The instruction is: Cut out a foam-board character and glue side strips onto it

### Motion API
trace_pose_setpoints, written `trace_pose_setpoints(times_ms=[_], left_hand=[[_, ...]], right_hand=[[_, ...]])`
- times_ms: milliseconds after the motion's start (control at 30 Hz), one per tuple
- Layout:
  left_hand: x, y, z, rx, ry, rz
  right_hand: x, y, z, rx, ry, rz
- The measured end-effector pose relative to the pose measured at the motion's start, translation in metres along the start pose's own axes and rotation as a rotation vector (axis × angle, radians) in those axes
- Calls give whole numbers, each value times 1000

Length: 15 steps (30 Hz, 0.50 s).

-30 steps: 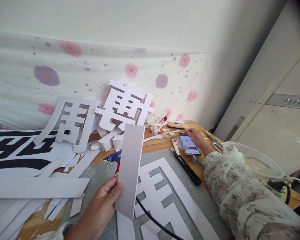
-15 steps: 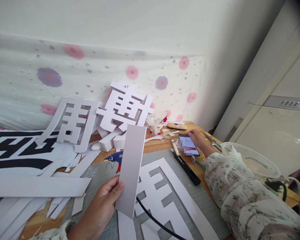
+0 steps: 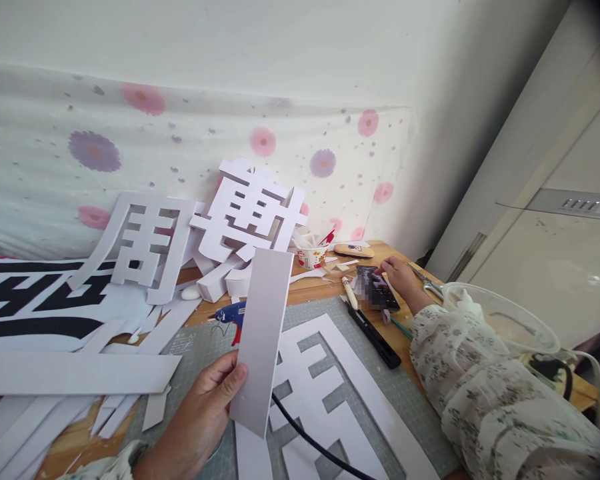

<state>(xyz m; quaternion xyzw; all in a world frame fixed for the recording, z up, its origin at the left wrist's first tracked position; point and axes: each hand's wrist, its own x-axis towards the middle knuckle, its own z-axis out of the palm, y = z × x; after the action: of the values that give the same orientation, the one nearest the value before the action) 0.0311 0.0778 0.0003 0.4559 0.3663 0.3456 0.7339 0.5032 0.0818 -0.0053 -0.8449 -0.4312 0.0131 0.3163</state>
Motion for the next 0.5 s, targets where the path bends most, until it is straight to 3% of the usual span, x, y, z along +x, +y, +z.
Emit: trace_pose_setpoints(times_ms=[300,500], left_hand=[[2,-4,-5,-19,-17,-12],[1,-4,-4,-24,-2,-27]], right_hand=[[-53,-9,-20,-22,73,-32],[-67,-3,-17,23,95,-72]])
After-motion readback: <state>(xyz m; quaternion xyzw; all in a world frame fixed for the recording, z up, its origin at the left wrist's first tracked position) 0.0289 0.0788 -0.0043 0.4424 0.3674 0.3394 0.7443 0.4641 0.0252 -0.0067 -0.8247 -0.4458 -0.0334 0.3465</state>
